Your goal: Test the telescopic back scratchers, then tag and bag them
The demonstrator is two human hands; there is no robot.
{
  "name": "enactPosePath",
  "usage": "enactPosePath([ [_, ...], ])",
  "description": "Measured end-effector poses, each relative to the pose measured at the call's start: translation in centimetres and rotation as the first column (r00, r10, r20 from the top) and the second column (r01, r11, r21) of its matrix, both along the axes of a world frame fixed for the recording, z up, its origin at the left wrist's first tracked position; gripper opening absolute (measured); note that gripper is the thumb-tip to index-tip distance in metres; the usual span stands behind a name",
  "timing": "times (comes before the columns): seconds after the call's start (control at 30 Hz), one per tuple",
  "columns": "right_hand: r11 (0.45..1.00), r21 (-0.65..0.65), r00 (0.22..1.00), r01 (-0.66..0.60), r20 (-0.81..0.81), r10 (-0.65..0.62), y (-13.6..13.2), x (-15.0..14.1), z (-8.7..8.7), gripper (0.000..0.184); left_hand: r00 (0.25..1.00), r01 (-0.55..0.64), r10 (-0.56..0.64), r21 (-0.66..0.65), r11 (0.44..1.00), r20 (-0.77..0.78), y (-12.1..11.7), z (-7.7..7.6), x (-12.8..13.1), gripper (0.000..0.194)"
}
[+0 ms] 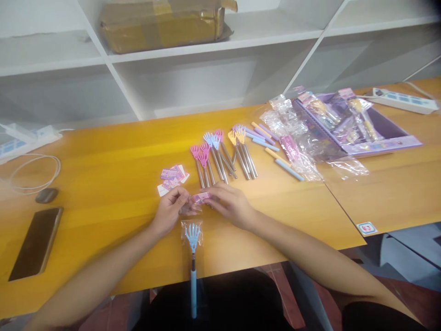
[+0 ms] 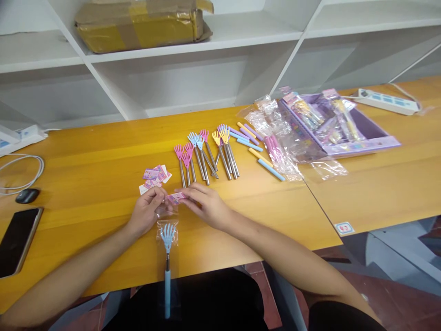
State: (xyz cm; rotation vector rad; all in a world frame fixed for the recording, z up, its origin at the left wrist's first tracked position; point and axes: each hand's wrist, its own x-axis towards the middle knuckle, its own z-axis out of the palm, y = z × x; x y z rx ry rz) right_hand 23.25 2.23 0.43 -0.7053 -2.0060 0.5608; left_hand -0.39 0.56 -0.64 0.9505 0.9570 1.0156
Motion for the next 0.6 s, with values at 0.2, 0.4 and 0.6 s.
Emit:
enactPosePath([
  [0.2,0.999,-0.037,0.999,0.028,-0.031,-0.029,-0.20,-0.62,-0.41,0.033,0.995,-0.003,0.010,-0.072,0.997,0.097,0.56,-0.04,0.22,0.042],
  [0.4,0.993,-0.097,0.993,0.068,-0.086,-0.076,-0.09,-0.42,-0.71,0.018,0.997,0.028,-0.021,-0.097,0.995,0.072,0.56,0.04,0.41,0.045],
  [0.6,0.997,-0.057,0.997,0.055,-0.053,-0.058,-0.04,-0.35,-0.28,0.012,1.000,0.023,-0.021,-0.101,0.995,0.019,0.46,0.01,0.46,0.047],
])
